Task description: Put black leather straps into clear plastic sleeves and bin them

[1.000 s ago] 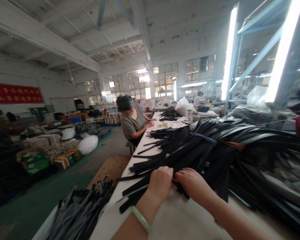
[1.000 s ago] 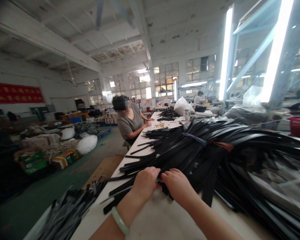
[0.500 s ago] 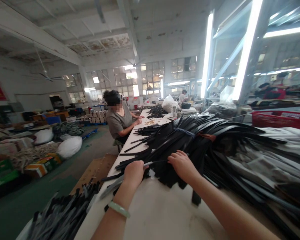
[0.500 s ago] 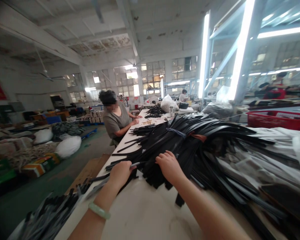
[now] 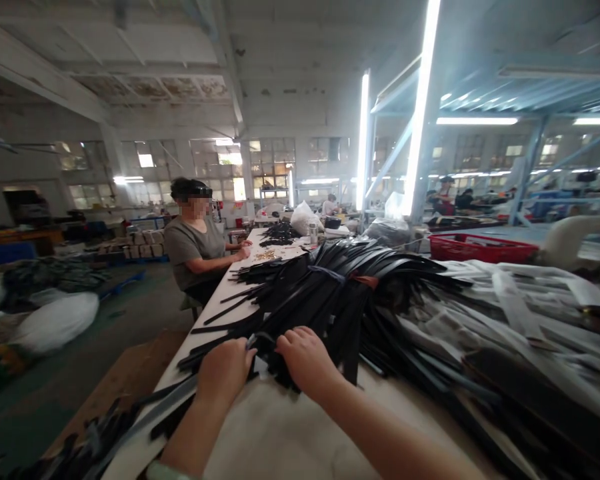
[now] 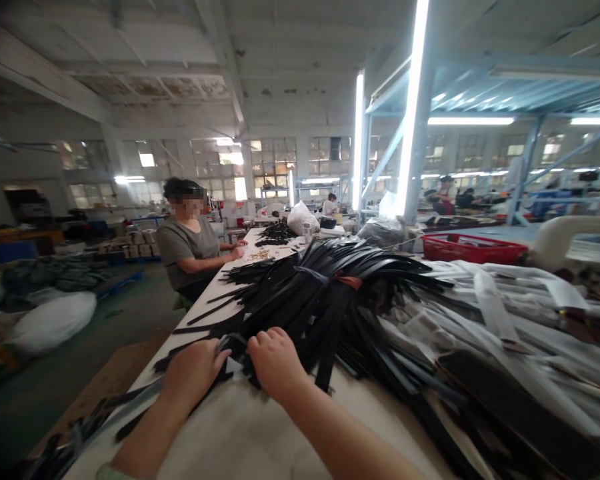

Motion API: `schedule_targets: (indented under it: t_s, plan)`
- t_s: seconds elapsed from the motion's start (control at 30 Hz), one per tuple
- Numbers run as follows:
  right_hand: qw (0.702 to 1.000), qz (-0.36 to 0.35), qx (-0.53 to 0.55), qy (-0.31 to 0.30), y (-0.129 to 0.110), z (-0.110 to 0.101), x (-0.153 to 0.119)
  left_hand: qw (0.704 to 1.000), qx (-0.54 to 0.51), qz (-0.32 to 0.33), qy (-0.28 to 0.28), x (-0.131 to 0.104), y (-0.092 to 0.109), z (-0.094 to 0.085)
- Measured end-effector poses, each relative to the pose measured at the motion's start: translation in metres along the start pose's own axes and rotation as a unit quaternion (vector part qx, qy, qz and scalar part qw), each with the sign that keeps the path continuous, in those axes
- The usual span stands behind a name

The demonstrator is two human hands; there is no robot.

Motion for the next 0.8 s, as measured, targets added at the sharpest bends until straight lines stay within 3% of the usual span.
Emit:
schedule_targets:
  t_s: [0.07, 0.2, 0.33, 0.43, 0.6, 0.67, 0.8]
  plan:
    - [1.000, 0.003, -0.003, -0.006, -0.005, -0.006, -0.001, 1.000, 0.003, 0.007, 0.008, 0.000, 0.001, -0.003]
    - [0.997, 0.047, -0.034, -0.044, 0.008, -0.016, -0.002, 1.000, 0.024, 0.009, -0.003, -0.001, -0.001, -0.009]
    - [0.996, -0.013, 0.000, -0.090, -0.010, -0.005, -0.007, 0.998, 0.012, 0.063, -0.012, -0.008, 0.023, -0.008]
    - [0.994, -0.021, 0.040, -0.100, -0.024, 0.007, -0.010, 0.997, 0.001, 0.077, -0.010, -0.010, 0.034, -0.006]
    - [0.992, 0.065, -0.005, -0.104, 0.011, 0.006, -0.004, 1.000, 0.015, -0.001, -0.002, -0.002, 0.001, -0.005]
    - [0.991, 0.066, -0.023, -0.115, 0.018, 0.004, -0.002, 1.000, 0.015, -0.013, -0.007, -0.001, -0.003, -0.004]
    - [0.992, 0.011, -0.020, -0.121, -0.009, 0.006, -0.007, 0.996, -0.012, 0.082, -0.016, -0.008, 0.026, -0.002]
Point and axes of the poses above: each hand's wrist, its own x-axis towards the middle knuckle, its own z-axis out of the palm, y = z × x, the point moved 4 cm from there along x, towards the middle knuckle, and after that the axes turned 10 degrees about x, right-handed, at the moved point
